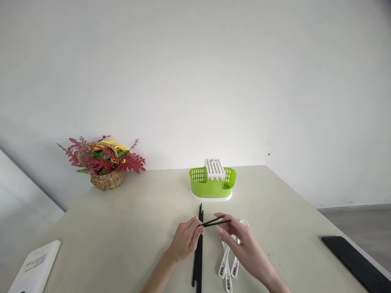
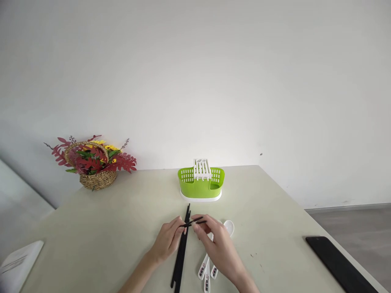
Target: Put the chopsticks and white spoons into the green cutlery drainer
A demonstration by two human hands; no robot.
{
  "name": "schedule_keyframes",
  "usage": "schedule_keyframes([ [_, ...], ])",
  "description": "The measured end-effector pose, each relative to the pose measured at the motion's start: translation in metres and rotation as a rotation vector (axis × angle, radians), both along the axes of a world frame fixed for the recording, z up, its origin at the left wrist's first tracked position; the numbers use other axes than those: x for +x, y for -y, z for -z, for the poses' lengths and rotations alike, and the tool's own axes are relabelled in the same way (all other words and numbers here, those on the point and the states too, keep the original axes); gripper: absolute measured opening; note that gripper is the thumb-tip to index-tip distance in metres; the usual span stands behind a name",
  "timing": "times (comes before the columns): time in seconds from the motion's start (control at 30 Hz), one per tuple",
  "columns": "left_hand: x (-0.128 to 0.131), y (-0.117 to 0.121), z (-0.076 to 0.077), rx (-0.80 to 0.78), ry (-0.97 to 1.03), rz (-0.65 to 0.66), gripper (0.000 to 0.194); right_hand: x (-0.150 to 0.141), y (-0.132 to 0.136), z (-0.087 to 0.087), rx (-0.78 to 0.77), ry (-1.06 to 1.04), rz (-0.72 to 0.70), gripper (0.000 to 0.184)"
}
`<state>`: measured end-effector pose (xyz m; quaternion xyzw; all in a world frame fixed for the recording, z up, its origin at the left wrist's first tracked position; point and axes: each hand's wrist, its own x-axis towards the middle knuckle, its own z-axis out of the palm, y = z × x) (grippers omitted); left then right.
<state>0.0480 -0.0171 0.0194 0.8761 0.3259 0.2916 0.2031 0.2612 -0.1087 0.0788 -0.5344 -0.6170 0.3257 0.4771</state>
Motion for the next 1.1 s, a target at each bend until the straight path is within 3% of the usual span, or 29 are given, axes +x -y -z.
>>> schedule_keyframes([
  [0.17, -0.001, -0.003, 0.0, 0.04, 0.063, -0.026, 0.04, -0.017, -0.021, -0.039, 0.183, 0.205, -0.011, 0.035],
  [0.33, -0.004, -0.011, -0.003, 0.04, 0.083, -0.045, 0.037, -0.029, -0.044, -0.06, 0.326, 0.411, -0.079, 0.028],
  [0.7, -0.019, -0.02, -0.012, -0.396, 0.204, -0.008, 0.041, -0.033, -0.084, -0.068, 0.34, 0.5, -0.092, 0.031],
  [1.1, -0.018, -0.018, -0.017, -0.479, 0.23, -0.021, 0.039, -0.031, -0.085, -0.076, 0.29, 0.453, -0.125, 0.024],
])
